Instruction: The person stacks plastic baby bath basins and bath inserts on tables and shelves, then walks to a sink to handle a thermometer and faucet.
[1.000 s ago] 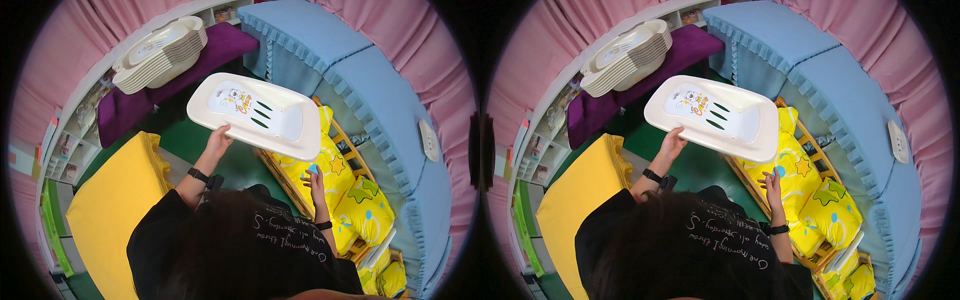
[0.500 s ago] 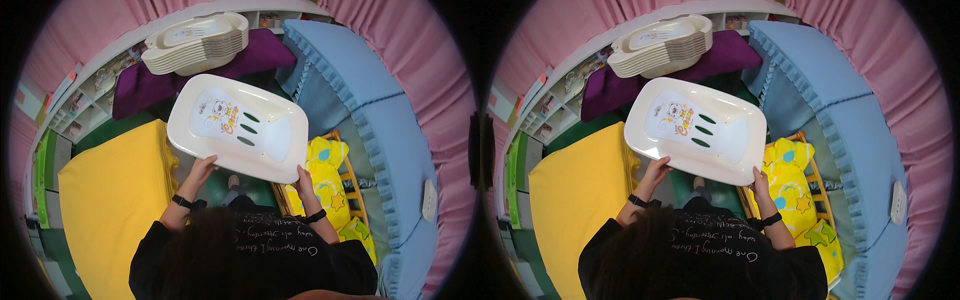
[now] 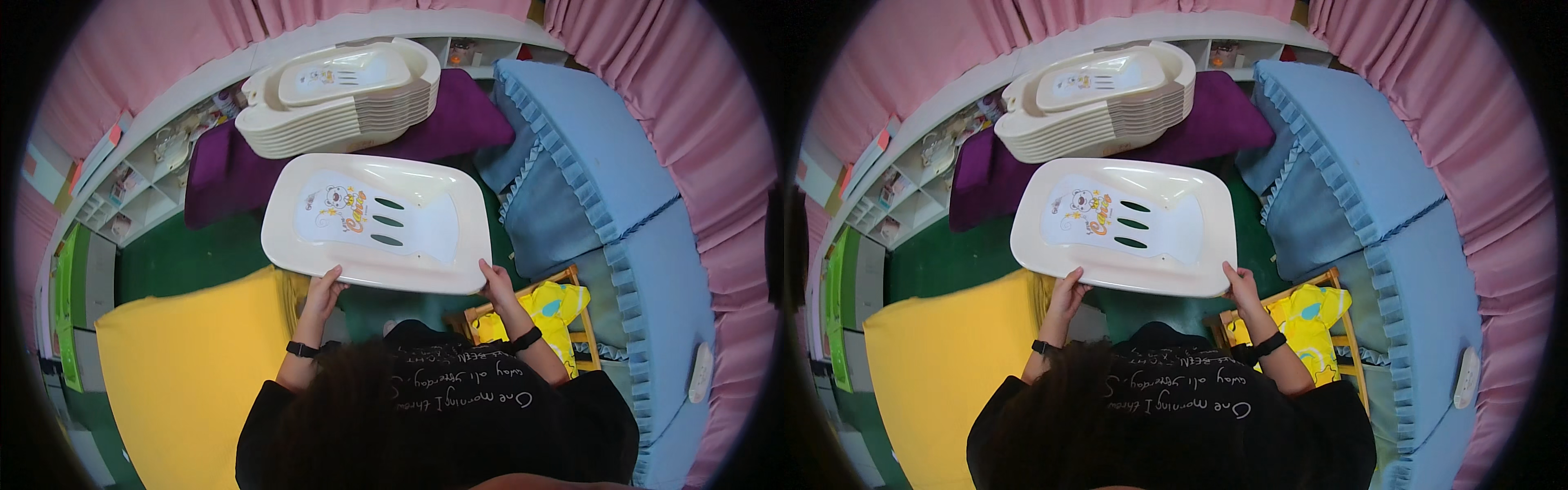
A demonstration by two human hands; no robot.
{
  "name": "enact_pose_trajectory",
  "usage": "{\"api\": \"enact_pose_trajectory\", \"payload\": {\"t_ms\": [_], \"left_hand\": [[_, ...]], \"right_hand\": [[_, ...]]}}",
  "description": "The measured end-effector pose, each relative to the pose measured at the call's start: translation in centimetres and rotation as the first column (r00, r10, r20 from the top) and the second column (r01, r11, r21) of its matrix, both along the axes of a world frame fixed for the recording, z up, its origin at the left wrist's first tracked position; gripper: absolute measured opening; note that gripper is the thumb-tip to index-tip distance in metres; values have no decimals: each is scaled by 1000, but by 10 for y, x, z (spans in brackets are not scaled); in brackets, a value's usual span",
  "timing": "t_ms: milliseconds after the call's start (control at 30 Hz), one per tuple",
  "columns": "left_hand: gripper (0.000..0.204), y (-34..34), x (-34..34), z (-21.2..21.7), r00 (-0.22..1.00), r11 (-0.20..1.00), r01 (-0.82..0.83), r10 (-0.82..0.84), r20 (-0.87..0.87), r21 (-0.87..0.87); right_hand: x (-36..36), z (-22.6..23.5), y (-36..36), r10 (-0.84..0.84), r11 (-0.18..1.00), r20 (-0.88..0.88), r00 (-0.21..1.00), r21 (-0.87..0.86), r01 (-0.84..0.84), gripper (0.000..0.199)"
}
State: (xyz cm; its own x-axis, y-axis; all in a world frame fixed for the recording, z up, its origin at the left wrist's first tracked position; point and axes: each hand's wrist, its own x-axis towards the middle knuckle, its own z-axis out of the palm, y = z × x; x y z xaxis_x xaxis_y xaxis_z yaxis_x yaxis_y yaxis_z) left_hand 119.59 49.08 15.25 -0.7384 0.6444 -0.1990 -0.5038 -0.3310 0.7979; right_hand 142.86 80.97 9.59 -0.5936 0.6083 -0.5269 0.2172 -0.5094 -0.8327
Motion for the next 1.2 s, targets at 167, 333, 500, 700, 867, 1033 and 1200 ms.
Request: {"api": "enact_pose_trajectory", "payload": {"t_ms": [167,333,500,700,867,1033,1200], "left_hand": [[33,35,-68,10,999,997,-42,44,-32,59],[35,70,-132,19,996,996,-77,78,-45,42],[42,113,-210,13,997,999,-31,31,-68,-4],[42,172,-300,38,989,990,-130,134,-61,58],[41,213,-367,47,987,978,-158,158,13,133],[28,240,-433,53,977,977,-192,181,114,96],[25,262,-503,36,980,981,-122,95,173,154]], "right_hand": [[-80,34,25,-113,982,-20,993,147,115,62],[-152,60,67,-28,976,-6,1000,214,29,60],[-242,60,128,-1,960,-65,998,279,19,56],[-371,74,203,32,969,-210,977,247,22,42],[-464,58,271,146,944,-253,956,325,-58,39],[-540,80,290,197,966,-324,925,224,-127,42],[-604,83,311,98,973,-288,953,230,-30,39]]}}
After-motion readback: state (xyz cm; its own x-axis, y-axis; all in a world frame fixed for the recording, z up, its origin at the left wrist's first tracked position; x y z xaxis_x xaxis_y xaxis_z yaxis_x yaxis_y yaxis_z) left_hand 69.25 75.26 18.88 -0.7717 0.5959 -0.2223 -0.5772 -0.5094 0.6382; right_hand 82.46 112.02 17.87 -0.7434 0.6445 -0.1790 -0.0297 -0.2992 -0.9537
